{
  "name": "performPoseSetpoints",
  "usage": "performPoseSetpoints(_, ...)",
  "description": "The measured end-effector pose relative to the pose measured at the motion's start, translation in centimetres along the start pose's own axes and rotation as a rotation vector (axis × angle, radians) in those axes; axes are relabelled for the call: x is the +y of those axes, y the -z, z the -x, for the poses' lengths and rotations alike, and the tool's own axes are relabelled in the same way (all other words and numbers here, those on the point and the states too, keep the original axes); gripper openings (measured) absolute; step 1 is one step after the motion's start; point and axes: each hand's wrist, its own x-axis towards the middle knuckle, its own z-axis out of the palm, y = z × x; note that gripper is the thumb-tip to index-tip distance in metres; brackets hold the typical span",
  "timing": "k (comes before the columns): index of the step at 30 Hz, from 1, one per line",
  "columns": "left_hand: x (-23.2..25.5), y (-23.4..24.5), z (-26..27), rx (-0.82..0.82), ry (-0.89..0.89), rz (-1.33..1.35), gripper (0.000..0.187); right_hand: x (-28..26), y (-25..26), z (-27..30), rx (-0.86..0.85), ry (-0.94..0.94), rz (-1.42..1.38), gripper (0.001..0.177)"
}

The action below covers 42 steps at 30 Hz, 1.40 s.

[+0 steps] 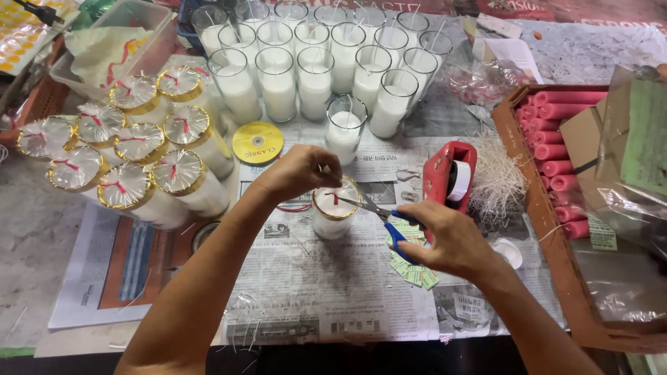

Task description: Applying decorative ribbons and labels to glass candles at a production station.

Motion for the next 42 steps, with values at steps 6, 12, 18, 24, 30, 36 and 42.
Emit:
performPoseSetpoints(6, 0.2, -0.5, -1.1, 0.003, -0.132, -0.195, 0.012, -1.9, 0.5, -3.7, -0.042, 0.092, 0.187, 0.052)
performPoseSetpoints(12, 1.9, -0.3, -0.4, 0.007, -0.215, -0.277, 0.013, -0.6, -0.4, -5.8, -0.103, 0.094, 0.190, 0.051)
performPoseSetpoints(18, 1.9, -0.4, -0.3, 0.027, -0.216, -0.270, 0.011, -1.0, 0.1, -5.9, -0.156, 0.063, 0.176, 0.042)
performPoseSetpoints(24, 1.9, 0.0, 0.4, 0.028, -0.223, -0.247, 0.012, -2.2, 1.7, -5.4, -0.219, 0.076, 0.161, 0.049)
performPoseSetpoints(30, 2.3, -0.5, 0.4, 0.046, -0.242, -0.243, 0.011, -1.2, 1.1, -5.6, -0.208, 0.110, 0.190, 0.043)
performPoseSetpoints(36, 3.0, -0.2, 1.0, 0.059, -0.224, -0.233, 0.010, -2.4, 1.7, -6.3, -0.256, 0.071, 0.251, 0.041)
performPoseSetpoints(42, 2.5, -0.7, 0.8, 0.065, -0.242, -0.262, 0.009, -1.9, 1.0, -7.6, -0.230, 0.143, 0.269, 0.047)
